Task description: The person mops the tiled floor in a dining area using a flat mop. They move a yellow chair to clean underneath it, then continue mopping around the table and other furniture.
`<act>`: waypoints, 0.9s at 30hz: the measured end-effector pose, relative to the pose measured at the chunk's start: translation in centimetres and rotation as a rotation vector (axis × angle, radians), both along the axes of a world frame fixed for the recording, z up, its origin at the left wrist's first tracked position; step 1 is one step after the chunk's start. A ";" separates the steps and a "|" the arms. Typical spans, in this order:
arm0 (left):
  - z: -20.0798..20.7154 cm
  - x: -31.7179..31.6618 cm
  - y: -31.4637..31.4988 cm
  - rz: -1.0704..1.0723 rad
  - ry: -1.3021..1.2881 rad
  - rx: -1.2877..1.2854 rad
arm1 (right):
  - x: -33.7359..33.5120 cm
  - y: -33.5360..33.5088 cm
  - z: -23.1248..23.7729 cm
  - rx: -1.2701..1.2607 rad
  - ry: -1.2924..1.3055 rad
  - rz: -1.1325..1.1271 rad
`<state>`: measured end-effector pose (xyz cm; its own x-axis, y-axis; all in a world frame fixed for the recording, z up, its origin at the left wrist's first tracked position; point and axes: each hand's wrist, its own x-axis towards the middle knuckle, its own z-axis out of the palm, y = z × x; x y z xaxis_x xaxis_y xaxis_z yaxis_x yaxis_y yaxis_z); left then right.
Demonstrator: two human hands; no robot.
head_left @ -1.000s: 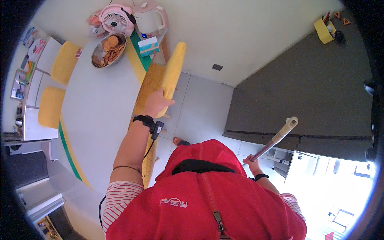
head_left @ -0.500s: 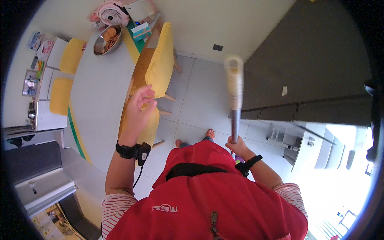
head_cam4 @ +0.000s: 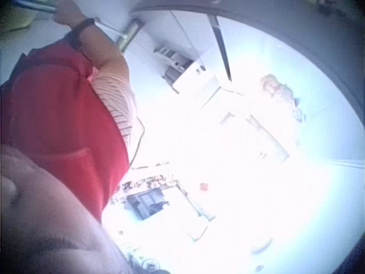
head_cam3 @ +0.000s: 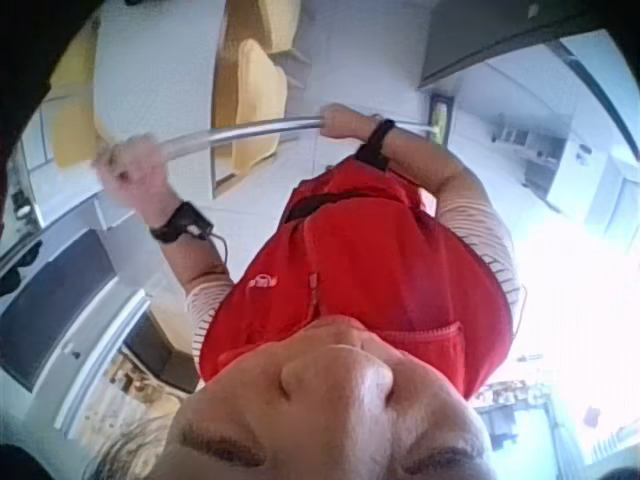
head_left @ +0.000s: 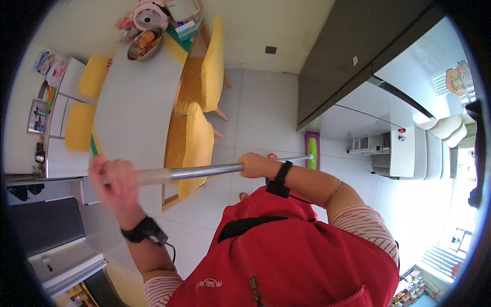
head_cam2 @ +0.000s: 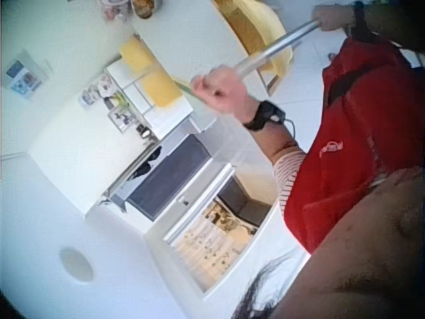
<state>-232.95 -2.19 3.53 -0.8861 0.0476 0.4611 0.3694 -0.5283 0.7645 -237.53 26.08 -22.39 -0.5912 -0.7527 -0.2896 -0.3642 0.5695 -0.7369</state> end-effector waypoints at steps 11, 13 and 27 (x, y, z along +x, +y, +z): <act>6.5 11.5 -2.3 0.559 0.281 -0.209 | 0.0 -13.6 5.0 -0.247 0.026 0.182; 5.5 10.2 -0.1 0.645 0.262 -0.281 | -3.3 -13.8 3.8 -0.324 0.079 0.135; -4.5 -9.8 15.9 0.530 0.202 -0.602 | -26.1 -2.9 -7.8 -0.482 0.219 -0.180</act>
